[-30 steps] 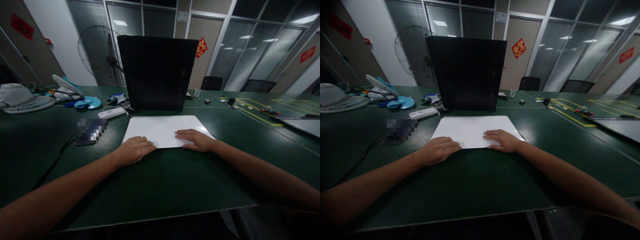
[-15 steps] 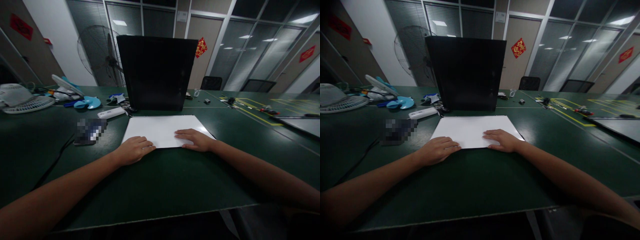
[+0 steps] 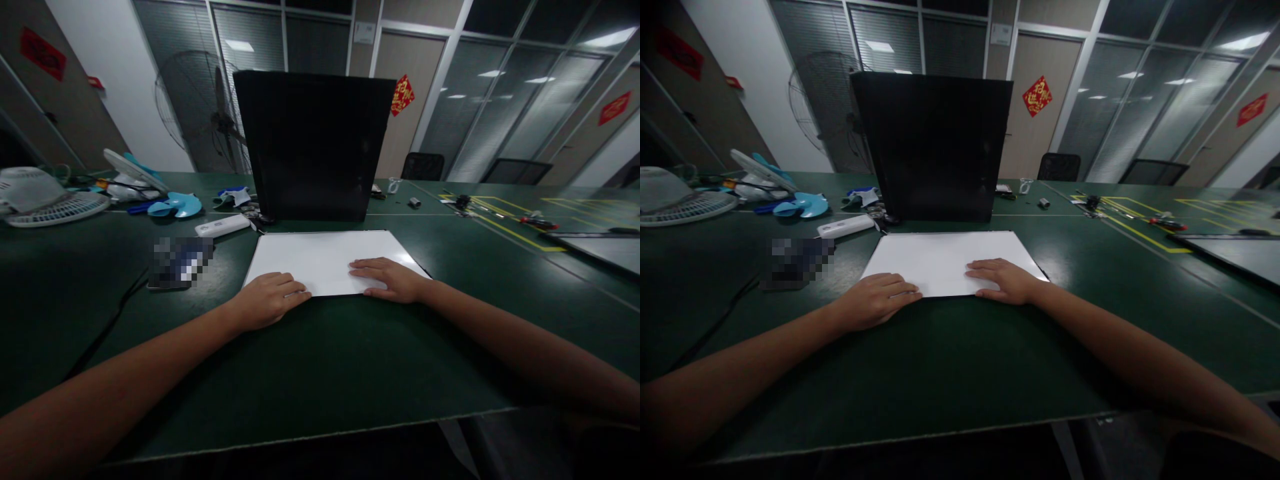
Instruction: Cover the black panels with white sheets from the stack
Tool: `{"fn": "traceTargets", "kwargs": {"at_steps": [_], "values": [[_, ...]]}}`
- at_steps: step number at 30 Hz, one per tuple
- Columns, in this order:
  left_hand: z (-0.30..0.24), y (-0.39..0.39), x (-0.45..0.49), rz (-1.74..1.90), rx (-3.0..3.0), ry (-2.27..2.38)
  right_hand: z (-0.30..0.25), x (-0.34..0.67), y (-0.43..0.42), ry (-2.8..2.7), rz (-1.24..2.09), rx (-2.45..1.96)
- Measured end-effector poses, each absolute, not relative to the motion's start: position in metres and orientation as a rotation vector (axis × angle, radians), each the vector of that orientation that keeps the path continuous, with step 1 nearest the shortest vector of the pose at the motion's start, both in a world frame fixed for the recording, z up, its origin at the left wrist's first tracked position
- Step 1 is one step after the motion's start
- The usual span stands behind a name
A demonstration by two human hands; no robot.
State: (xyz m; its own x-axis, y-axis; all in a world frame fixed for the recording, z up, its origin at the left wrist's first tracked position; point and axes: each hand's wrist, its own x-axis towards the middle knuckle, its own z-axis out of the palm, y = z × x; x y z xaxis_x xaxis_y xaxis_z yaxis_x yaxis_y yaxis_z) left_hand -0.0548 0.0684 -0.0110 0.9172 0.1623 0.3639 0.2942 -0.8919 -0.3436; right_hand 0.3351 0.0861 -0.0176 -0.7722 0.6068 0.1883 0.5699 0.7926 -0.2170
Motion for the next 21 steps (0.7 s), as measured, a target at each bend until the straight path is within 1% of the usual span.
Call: {"fn": "traceTargets", "kwargs": {"at_steps": [21], "values": [[-0.0093,0.0670,-0.0536,-0.466,-2.661,-0.344,-0.0184,0.3360,0.0863,-2.733,0.217,-0.914]]}}
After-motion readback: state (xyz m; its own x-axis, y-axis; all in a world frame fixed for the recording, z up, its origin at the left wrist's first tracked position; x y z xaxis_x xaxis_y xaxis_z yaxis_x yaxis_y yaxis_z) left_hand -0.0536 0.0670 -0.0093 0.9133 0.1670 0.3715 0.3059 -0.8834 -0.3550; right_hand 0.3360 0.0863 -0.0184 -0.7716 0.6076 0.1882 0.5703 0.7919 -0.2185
